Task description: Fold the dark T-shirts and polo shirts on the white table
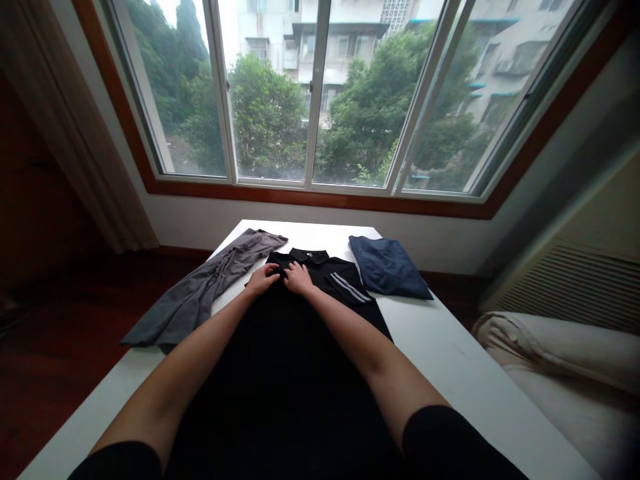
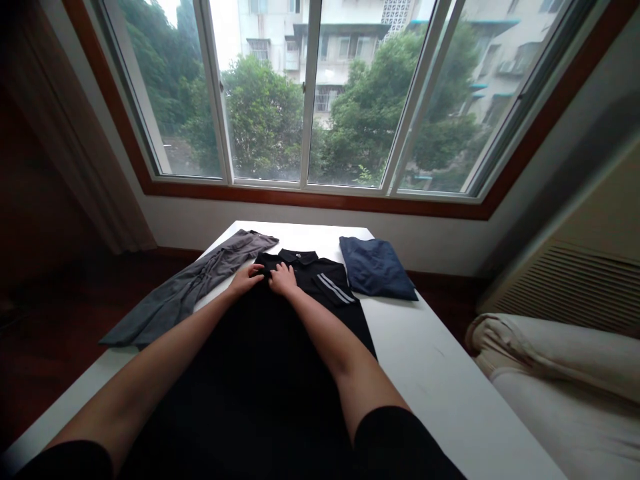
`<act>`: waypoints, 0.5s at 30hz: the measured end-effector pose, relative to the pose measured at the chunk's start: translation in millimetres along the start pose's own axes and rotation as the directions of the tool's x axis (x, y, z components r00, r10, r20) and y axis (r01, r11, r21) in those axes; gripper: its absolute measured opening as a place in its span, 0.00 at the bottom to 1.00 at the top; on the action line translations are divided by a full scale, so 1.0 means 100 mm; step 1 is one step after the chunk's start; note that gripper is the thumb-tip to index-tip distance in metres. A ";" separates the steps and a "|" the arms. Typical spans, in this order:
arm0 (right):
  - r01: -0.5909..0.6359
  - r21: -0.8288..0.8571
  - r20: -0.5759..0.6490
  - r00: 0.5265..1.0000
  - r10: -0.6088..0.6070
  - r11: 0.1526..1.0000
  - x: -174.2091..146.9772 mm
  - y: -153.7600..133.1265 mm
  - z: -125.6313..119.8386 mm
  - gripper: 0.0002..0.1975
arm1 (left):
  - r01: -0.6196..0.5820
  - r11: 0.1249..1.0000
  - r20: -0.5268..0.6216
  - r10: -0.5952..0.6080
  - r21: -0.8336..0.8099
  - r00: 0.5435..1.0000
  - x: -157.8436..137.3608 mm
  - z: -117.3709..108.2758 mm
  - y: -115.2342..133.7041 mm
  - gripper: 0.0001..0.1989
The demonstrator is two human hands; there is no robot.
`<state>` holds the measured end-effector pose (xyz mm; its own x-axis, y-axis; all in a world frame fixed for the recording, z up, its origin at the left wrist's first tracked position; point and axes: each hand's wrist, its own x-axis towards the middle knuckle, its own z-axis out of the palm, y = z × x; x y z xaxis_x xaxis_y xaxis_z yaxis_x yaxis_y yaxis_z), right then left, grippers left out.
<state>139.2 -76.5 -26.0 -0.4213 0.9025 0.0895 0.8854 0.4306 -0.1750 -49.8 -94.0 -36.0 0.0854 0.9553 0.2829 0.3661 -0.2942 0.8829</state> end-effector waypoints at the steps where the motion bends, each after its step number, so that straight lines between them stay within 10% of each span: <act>1: 0.010 -0.004 -0.013 1.000 -0.010 1.000 -0.09 0.09 -0.03 0.24 | -0.011 0.998 0.008 0.010 0.066 1.000 0.00 0.02 0.01 0.18; 7: -0.093 -0.029 -0.119 0.989 0.089 0.995 -0.61 0.80 -0.22 0.23 | -0.113 0.896 -0.015 0.132 0.430 0.991 0.04 0.12 0.07 0.13; 15: -0.295 -0.035 -0.062 0.954 0.293 0.955 -0.94 1.65 -0.29 0.32 | 0.011 0.801 0.062 -0.060 0.599 0.996 0.14 0.26 -0.17 0.35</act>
<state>330.9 -90.5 -34.6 -0.1304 0.9869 0.0953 0.9766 0.1445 -0.1591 -30.8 -74.4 -57.0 0.1208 0.9712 0.2054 0.8490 -0.2083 0.4855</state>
